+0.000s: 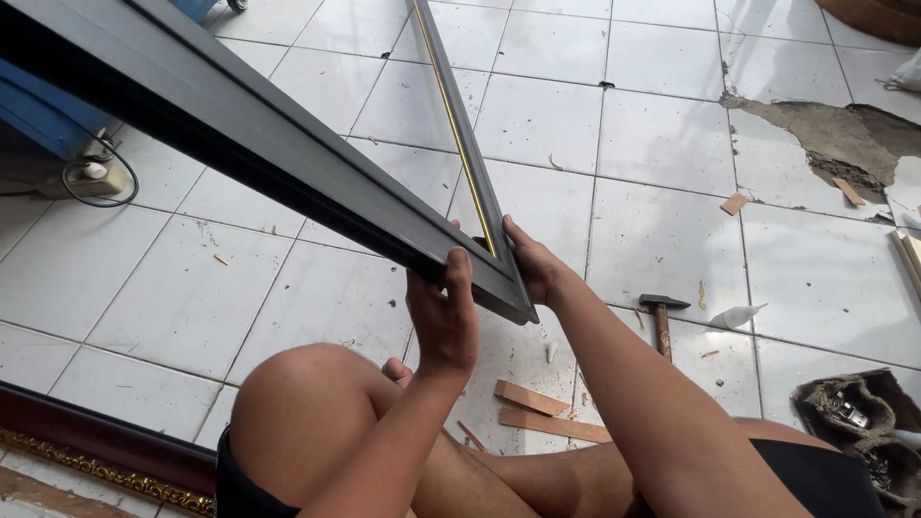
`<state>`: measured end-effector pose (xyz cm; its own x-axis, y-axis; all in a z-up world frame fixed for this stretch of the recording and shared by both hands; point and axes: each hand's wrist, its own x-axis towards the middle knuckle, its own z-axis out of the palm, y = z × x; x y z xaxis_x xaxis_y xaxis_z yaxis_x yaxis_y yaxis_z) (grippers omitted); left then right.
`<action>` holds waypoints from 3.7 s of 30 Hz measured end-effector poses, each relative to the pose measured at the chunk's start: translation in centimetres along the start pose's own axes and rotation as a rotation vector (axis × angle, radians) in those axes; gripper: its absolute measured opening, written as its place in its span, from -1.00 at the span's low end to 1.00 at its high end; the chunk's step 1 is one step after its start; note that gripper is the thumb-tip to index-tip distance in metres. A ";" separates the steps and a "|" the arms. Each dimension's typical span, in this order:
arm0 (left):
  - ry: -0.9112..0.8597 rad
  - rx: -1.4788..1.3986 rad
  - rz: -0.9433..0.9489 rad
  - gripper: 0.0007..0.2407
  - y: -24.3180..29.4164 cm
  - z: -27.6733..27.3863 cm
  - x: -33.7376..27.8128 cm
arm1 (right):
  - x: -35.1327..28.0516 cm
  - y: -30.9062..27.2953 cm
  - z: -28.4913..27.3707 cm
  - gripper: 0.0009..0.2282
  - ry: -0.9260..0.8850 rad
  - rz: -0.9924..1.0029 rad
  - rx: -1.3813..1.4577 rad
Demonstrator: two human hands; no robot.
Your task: Applying glue to the mitered ends of wooden frame pieces and joining them together to form a frame corner.
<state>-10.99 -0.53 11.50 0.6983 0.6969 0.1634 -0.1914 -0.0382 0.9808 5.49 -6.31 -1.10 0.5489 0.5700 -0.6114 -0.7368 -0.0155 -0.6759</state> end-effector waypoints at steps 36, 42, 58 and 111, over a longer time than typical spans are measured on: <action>0.138 -0.412 -0.427 -0.54 -4.9 3.5 2.9 | -2.7 0.5 -7.7 -0.55 0.395 -0.353 0.041; 0.373 -0.466 -0.560 -0.39 -12.9 1.8 4.3 | -2.5 1.1 -6.8 -0.51 0.299 -0.299 0.010; 0.468 -0.470 -0.651 -0.42 -15.4 1.5 4.4 | -11.9 5.1 -5.0 -0.39 0.110 -0.127 -0.259; 0.510 -0.414 -0.768 -0.44 -13.2 2.4 4.4 | -14.8 -0.7 -3.4 -0.76 0.561 -0.526 -0.927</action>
<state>-3.74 1.32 -0.46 0.3733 0.6550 -0.6570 -0.1062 0.7337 0.6711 -0.79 -17.49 7.04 0.9617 0.2509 -0.1103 0.0666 -0.6041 -0.7941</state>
